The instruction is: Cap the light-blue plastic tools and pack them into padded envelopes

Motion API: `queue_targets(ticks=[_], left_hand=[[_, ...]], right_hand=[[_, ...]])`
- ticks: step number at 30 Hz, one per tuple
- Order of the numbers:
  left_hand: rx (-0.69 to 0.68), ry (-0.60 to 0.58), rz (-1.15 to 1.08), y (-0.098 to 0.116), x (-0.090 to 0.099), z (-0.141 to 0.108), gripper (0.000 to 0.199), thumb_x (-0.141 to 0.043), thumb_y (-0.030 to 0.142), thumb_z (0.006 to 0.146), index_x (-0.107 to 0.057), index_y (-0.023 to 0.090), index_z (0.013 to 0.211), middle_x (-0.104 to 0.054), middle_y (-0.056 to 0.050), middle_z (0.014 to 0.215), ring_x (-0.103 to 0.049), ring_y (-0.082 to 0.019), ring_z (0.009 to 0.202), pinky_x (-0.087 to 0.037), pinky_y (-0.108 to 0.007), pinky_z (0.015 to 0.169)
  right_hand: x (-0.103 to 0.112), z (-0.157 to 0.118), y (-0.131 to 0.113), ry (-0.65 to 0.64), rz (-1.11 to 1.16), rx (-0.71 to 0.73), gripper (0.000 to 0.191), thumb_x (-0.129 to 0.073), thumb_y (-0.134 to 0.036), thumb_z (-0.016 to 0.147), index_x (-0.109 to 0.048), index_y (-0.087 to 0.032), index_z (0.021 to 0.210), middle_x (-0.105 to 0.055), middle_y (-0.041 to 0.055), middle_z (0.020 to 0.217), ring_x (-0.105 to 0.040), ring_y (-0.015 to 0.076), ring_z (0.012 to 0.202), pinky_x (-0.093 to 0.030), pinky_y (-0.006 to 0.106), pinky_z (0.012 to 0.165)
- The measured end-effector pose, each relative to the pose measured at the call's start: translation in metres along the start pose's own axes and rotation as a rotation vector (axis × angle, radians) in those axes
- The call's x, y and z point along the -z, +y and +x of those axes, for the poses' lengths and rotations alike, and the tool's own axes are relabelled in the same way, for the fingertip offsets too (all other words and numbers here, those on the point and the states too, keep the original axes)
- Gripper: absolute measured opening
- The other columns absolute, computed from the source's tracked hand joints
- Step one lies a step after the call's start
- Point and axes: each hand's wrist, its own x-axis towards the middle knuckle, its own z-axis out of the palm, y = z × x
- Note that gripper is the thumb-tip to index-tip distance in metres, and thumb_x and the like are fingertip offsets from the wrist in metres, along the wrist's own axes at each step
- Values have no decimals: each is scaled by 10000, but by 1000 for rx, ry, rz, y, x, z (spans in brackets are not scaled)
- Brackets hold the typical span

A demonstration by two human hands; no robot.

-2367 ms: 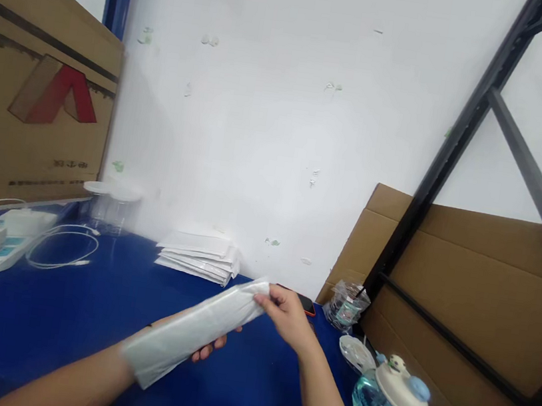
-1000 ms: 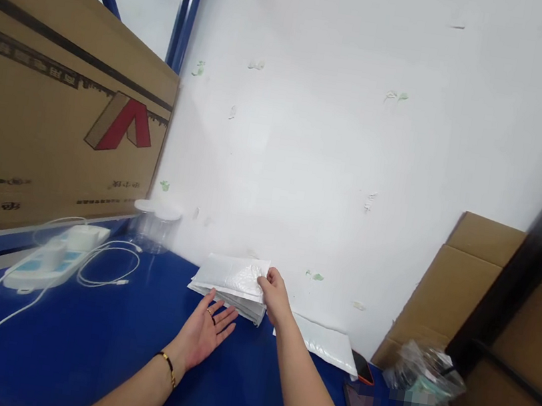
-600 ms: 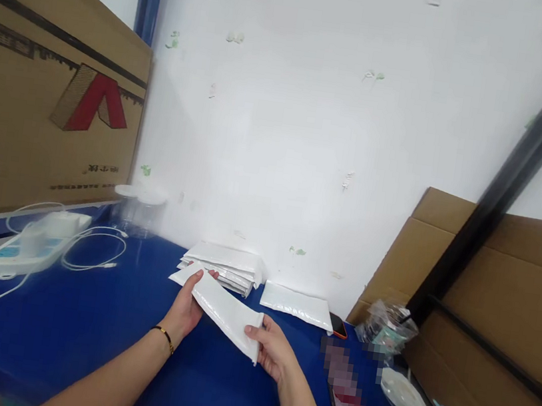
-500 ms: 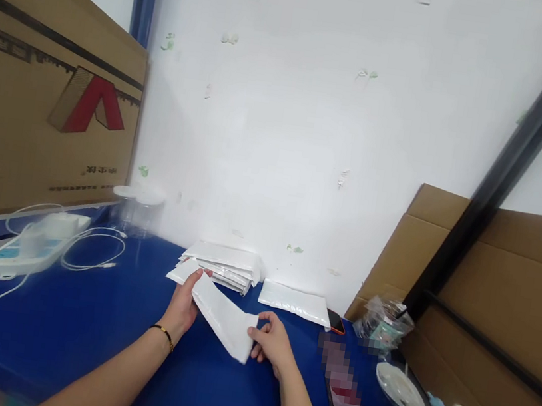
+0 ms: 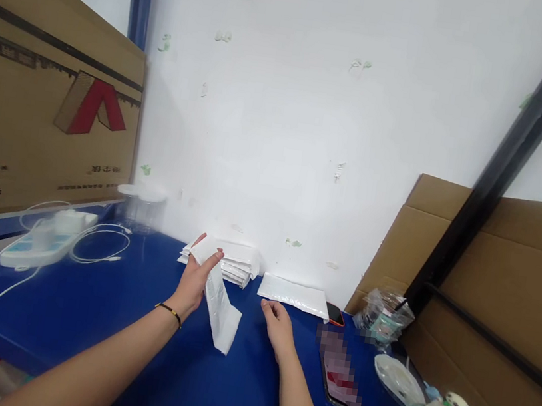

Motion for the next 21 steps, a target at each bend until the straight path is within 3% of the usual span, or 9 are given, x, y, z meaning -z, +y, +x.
queue_targets(ticks=[5,11,14,17,19,21], left_hand=[[-43,-26,-32,9,-20,3,646,-754,273,666,-469,242,1245,-652,-60,1056,-611,-184,980,-419,-349,943],[-49,-30,-23,8,-28,13,587,-749,314,672,-504,210,1195,-659,-72,1019,-619,-195,958,-440,-358,902],[-49,-26,-20,8,-26,16,528,-743,332,676,-529,199,1139,-661,-63,988,-620,-191,945,-439,-358,901],[-55,-25,-23,8,-23,18,451,-737,339,677,-553,182,1058,-656,-65,987,-616,-188,946,-442,-351,895],[-48,-19,-31,7,-21,20,430,-740,334,670,-555,179,1026,-656,-64,984,-616,-185,941,-444,-343,889],[-37,-7,-45,7,-20,21,432,-744,325,662,-551,182,1021,-656,-60,976,-618,-181,929,-446,-335,881]], right_hand=[[0,3,1,-50,48,-67,474,-484,-621,770,-664,-191,858,-660,42,872,-576,224,887,-415,309,780],[0,2,0,-118,152,-96,533,-486,-631,772,-665,-174,982,-658,74,1019,-553,241,1043,-366,366,945],[2,-3,-1,-280,138,-8,547,-546,-576,770,-582,-205,1170,-562,69,1244,-465,241,1185,-298,376,1023],[1,-9,-4,-513,-50,153,807,-748,-479,606,-448,-239,1316,-442,66,1372,-354,281,1275,-232,411,1066],[-4,-13,-5,-551,-212,246,934,-823,-400,487,-438,-236,1322,-435,77,1367,-313,321,1285,-205,445,1070],[-10,-14,-5,-499,-325,304,819,-799,-346,519,-487,-226,1268,-484,82,1298,-359,326,1240,-229,453,1049]])
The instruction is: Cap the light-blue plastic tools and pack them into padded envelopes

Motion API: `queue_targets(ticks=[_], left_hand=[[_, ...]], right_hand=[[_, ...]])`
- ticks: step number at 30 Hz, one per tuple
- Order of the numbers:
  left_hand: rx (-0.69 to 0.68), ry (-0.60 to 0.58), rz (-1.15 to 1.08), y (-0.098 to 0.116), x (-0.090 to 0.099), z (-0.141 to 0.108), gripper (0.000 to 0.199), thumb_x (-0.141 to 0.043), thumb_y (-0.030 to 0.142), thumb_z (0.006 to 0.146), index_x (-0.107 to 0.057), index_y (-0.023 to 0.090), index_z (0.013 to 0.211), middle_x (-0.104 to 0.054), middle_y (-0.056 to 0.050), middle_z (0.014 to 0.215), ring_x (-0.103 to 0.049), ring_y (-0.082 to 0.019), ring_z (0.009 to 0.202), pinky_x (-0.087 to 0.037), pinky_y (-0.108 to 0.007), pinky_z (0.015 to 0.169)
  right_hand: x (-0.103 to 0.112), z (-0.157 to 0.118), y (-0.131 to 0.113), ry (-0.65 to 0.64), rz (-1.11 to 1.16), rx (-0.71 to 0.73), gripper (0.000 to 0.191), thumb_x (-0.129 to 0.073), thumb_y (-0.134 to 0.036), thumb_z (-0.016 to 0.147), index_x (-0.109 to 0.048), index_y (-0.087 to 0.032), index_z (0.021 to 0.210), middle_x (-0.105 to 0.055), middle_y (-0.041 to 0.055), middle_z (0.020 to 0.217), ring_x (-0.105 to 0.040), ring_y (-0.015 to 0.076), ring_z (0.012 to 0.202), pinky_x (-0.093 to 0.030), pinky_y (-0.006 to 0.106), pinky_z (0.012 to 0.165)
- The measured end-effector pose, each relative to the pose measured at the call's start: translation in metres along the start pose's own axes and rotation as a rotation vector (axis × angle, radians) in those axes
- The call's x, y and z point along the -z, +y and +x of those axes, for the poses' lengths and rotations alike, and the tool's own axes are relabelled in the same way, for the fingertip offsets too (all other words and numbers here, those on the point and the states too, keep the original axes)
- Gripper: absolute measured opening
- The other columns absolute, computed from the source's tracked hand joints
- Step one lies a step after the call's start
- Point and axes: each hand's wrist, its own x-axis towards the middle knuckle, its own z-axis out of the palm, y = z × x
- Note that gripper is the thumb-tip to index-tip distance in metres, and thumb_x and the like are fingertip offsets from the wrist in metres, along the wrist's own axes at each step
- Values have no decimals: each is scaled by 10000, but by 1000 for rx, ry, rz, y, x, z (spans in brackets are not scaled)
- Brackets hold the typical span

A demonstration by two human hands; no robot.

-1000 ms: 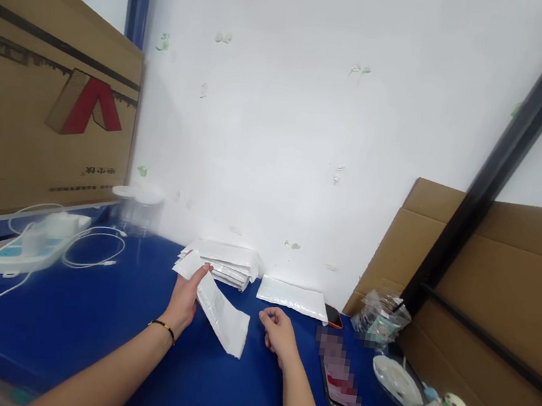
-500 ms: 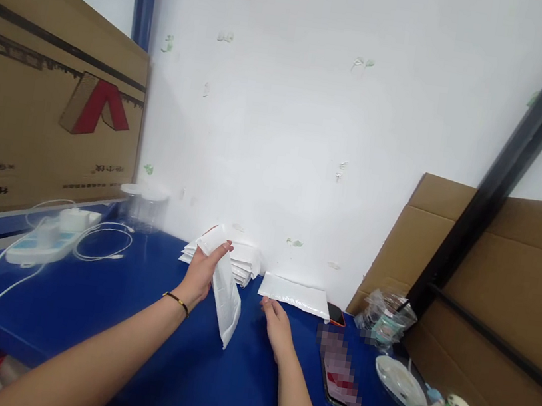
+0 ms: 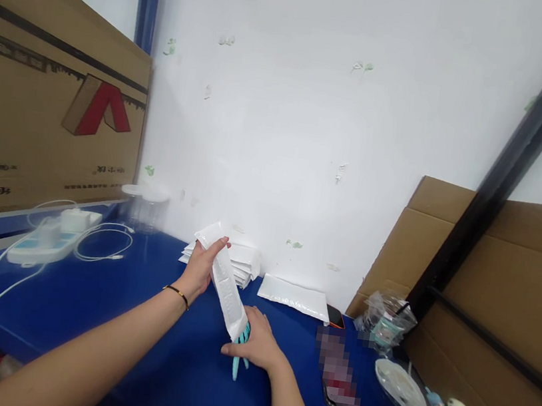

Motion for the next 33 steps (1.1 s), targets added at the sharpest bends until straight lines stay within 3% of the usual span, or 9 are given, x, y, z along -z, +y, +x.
queue_targets(ticks=[7,12,17,19,21,23,27,29,33], left_hand=[[79,84,-68,11,4,8,423,-746,318,635,-542,178,978,-647,-29,858,-632,-166,785,-481,-344,791],[59,157,-93,38,15,29,416,-730,317,622,-535,169,959,-625,-7,770,-622,-152,696,-496,-330,717],[-178,163,-5,86,40,58,442,-711,322,641,-535,165,1014,-629,-37,873,-621,-169,805,-483,-350,797],[-332,47,165,104,51,61,495,-726,309,634,-533,172,1069,-634,-51,941,-610,-192,894,-456,-365,865],[-369,-121,380,111,62,58,635,-779,257,556,-526,201,1136,-635,-46,988,-592,-223,976,-411,-377,939],[-284,-252,573,104,75,49,710,-833,233,431,-582,219,1096,-638,-56,1034,-555,-272,1062,-344,-383,1012],[-43,-545,938,62,118,31,756,-865,362,228,-667,264,951,-639,-83,1102,-505,-357,1133,-235,-427,1070],[45,-671,1065,45,142,27,798,-844,464,245,-660,291,1003,-629,-81,1145,-492,-359,1153,-152,-457,1089],[100,-826,1219,34,168,29,719,-749,573,493,-597,316,1147,-509,-79,1323,-349,-327,1285,-9,-474,1096]], right_hand=[[-10,7,-1,134,-117,23,164,-528,-253,780,-610,-188,906,-582,59,950,-526,236,912,-405,338,826],[-9,4,-6,122,-216,12,173,-445,-309,860,-541,-201,764,-562,19,776,-501,204,778,-392,308,714],[-2,1,-5,90,-331,6,148,-441,-273,870,-515,-205,762,-558,24,796,-488,197,786,-376,291,695],[1,0,-5,79,-373,7,135,-462,-281,865,-516,-206,767,-557,28,814,-487,198,799,-376,295,712],[3,-1,-7,62,-380,18,123,-498,-327,856,-531,-217,812,-556,28,855,-490,201,823,-380,297,726],[4,-3,-11,45,-366,33,163,-537,-393,837,-546,-240,891,-551,26,911,-493,207,857,-387,299,738],[4,-4,-19,34,-362,35,282,-580,-483,796,-556,-268,976,-534,33,971,-490,227,912,-398,319,771],[3,-4,-21,29,-360,29,319,-597,-505,777,-560,-273,993,-529,39,987,-488,234,921,-402,328,780],[0,-5,-26,20,-336,40,368,-631,-520,744,-563,-280,1015,-520,35,1007,-484,230,937,-409,326,795]])
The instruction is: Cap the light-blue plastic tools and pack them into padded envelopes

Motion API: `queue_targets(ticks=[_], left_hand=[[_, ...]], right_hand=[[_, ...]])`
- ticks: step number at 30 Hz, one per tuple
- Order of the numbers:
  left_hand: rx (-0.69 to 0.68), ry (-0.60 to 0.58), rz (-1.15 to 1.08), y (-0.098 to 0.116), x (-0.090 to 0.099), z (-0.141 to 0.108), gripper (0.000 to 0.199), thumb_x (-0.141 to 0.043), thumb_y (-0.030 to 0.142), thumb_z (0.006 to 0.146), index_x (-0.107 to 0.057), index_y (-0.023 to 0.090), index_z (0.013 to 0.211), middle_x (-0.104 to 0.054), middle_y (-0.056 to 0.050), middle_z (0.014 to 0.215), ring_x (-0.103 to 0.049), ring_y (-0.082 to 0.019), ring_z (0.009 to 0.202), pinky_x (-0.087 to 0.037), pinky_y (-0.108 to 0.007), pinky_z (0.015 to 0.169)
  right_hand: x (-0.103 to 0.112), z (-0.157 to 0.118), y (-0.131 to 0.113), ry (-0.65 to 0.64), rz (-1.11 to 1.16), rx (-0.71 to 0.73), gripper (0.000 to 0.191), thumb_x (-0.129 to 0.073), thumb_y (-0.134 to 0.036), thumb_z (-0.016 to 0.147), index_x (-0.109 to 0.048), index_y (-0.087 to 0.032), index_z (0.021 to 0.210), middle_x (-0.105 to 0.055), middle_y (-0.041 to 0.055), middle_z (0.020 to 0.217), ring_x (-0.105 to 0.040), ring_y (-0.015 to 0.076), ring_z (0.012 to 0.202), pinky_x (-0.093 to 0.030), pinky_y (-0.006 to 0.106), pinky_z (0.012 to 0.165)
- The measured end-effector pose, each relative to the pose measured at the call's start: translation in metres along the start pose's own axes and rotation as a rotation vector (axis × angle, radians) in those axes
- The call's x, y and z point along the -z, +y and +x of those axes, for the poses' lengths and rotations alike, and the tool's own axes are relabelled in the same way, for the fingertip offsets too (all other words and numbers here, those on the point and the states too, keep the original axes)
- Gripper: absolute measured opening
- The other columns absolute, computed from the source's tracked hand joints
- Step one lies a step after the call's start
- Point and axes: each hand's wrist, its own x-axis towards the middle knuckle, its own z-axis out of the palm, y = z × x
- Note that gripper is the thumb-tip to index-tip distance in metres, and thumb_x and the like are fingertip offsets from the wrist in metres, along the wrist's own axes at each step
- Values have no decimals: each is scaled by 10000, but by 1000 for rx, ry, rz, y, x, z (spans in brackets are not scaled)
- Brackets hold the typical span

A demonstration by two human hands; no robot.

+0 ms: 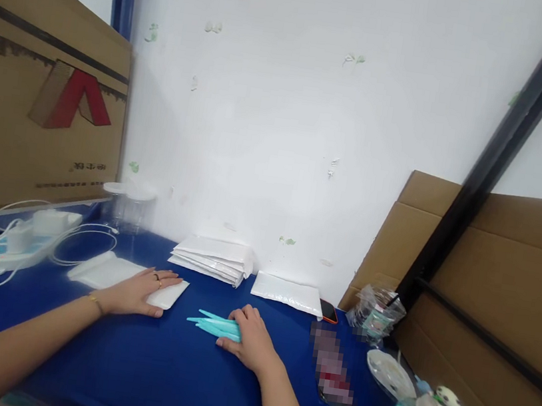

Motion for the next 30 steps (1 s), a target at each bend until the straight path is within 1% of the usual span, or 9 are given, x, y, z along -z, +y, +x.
queue_targets(ticks=[3,5,7,9,13,18,23,27,30], left_hand=[[-27,70,-21,6,-3,8,596,-679,554,627,-582,319,1166,-494,-52,1340,-331,-290,1302,-18,-456,1103],[-91,197,-116,18,-13,20,512,-696,518,627,-629,312,1091,-581,-52,1237,-456,-280,1207,-181,-411,1092],[-203,245,-188,31,-30,35,383,-709,497,614,-685,296,939,-683,-58,978,-622,-261,937,-421,-359,932],[-283,158,-240,43,-49,49,275,-705,487,603,-695,290,797,-675,-34,743,-646,-219,677,-515,-305,706],[-291,-90,-162,55,-76,70,192,-762,386,508,-667,271,628,-603,-8,600,-567,-180,521,-483,-277,571],[-129,-312,68,55,-84,78,117,-603,317,669,-657,214,688,-606,5,630,-523,-138,564,-375,-209,516],[-156,-258,175,51,-89,76,233,-501,381,776,-634,190,793,-617,2,751,-522,-128,661,-359,-205,583],[-149,-202,196,55,-89,75,205,-516,378,774,-618,202,799,-621,10,796,-538,-143,727,-354,-215,629],[-100,-127,249,56,-82,79,181,-500,350,785,-605,203,782,-625,11,782,-548,-148,730,-345,-222,630]], right_hand=[[0,1,1,-22,78,22,450,-687,-535,678,-571,-281,1031,-522,25,1007,-492,223,943,-420,307,787],[1,3,9,-16,181,12,392,-627,-519,744,-584,-273,1046,-544,23,964,-521,204,888,-427,293,762],[3,4,21,52,256,-34,287,-511,-452,845,-606,-255,1032,-572,25,906,-545,185,819,-427,288,739],[6,5,35,144,259,-93,238,-470,-371,869,-634,-236,975,-588,26,851,-550,180,767,-421,291,712],[7,4,50,149,230,-137,150,-537,-264,800,-672,-213,836,-584,15,754,-531,162,685,-407,270,641],[-1,7,44,111,285,-147,92,-634,-238,728,-679,-206,802,-569,0,782,-505,119,655,-396,221,604],[-6,14,44,141,357,-211,55,-655,-191,699,-664,-177,751,-558,-13,730,-472,93,602,-367,193,548],[-2,16,47,174,431,-222,59,-636,-216,732,-659,-165,753,-553,-20,662,-470,93,584,-363,190,544],[4,16,56,246,363,-281,81,-633,-237,740,-658,-162,756,-582,-12,667,-482,99,586,-365,192,545]])
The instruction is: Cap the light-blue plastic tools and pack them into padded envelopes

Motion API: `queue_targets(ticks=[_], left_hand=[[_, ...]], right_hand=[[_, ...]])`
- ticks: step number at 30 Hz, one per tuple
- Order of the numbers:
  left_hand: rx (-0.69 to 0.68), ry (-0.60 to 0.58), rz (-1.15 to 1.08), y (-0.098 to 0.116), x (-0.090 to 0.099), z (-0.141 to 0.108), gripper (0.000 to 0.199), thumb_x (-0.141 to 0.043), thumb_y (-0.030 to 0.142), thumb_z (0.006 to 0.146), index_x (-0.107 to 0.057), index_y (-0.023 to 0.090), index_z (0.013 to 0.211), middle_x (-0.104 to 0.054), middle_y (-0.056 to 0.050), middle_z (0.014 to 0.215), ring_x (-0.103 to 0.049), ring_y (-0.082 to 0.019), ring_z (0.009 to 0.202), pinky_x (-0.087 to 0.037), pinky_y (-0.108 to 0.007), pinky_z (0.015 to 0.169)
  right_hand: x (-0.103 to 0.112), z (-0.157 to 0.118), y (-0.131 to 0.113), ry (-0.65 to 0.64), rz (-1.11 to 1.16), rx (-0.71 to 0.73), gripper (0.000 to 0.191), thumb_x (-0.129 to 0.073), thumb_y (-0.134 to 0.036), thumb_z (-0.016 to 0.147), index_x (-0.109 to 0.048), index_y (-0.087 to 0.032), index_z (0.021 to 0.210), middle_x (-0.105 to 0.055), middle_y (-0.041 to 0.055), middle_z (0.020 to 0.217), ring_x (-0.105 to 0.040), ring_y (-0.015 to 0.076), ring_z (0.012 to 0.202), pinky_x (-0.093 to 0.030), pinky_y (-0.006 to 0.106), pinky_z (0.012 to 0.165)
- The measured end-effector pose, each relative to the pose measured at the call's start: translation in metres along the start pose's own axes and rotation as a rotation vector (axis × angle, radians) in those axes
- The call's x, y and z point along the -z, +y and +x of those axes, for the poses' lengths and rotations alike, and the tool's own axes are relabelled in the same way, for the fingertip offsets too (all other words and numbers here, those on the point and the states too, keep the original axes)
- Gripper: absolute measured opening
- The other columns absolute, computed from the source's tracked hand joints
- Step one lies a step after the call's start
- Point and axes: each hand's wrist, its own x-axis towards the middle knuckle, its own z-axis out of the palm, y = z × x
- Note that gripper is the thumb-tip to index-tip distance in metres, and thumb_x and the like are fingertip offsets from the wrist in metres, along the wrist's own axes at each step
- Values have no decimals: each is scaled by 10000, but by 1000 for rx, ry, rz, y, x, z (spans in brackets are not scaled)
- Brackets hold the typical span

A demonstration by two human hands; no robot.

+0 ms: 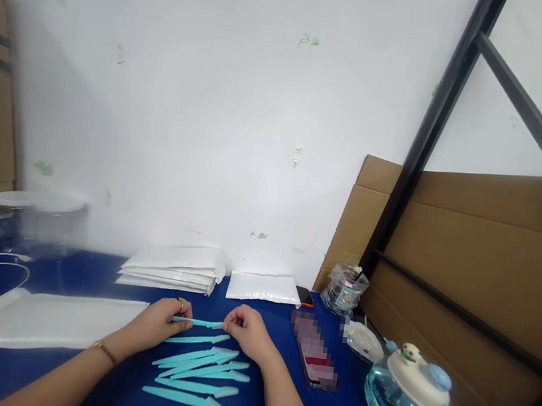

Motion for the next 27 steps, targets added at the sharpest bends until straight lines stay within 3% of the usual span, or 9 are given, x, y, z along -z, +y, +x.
queue_targets(ticks=[3,7,12,16,21,27], left_hand=[[60,73,83,-11,8,3,153,-500,320,792,-608,212,787,-644,5,793,-566,-158,757,-348,-231,648],[64,67,184,-29,11,7,156,-508,288,802,-645,243,862,-662,-5,904,-578,-181,880,-366,-252,740],[45,173,190,-28,4,5,319,-559,296,775,-591,258,1090,-612,-36,1086,-532,-208,1019,-359,-294,856],[-79,68,85,-12,-2,-1,234,-564,420,770,-624,257,927,-618,-7,961,-551,-186,908,-374,-273,790],[-65,-81,64,-3,-12,1,123,-561,316,748,-628,240,818,-616,21,831,-564,-150,797,-361,-235,697],[-6,-28,91,-11,-4,9,88,-551,265,740,-634,240,756,-632,29,792,-571,-145,784,-346,-232,674]], right_hand=[[10,4,14,96,-87,-60,77,-618,-221,737,-655,-152,732,-604,3,688,-496,111,602,-365,203,556],[17,5,27,119,-130,-111,54,-649,-203,698,-655,-150,691,-593,7,652,-503,123,592,-366,214,551],[14,-2,10,83,-185,27,114,-691,-268,701,-682,-206,796,-584,19,859,-531,149,763,-398,239,683],[7,-7,-3,-86,-238,108,172,-742,-332,664,-682,-237,794,-569,8,881,-519,182,889,-388,268,774],[1,-4,-3,-140,-202,89,117,-746,-282,667,-667,-207,710,-561,2,841,-522,173,874,-388,254,763],[8,0,5,-84,-98,128,68,-740,-199,658,-674,-190,669,-555,0,819,-530,136,757,-399,218,650]])
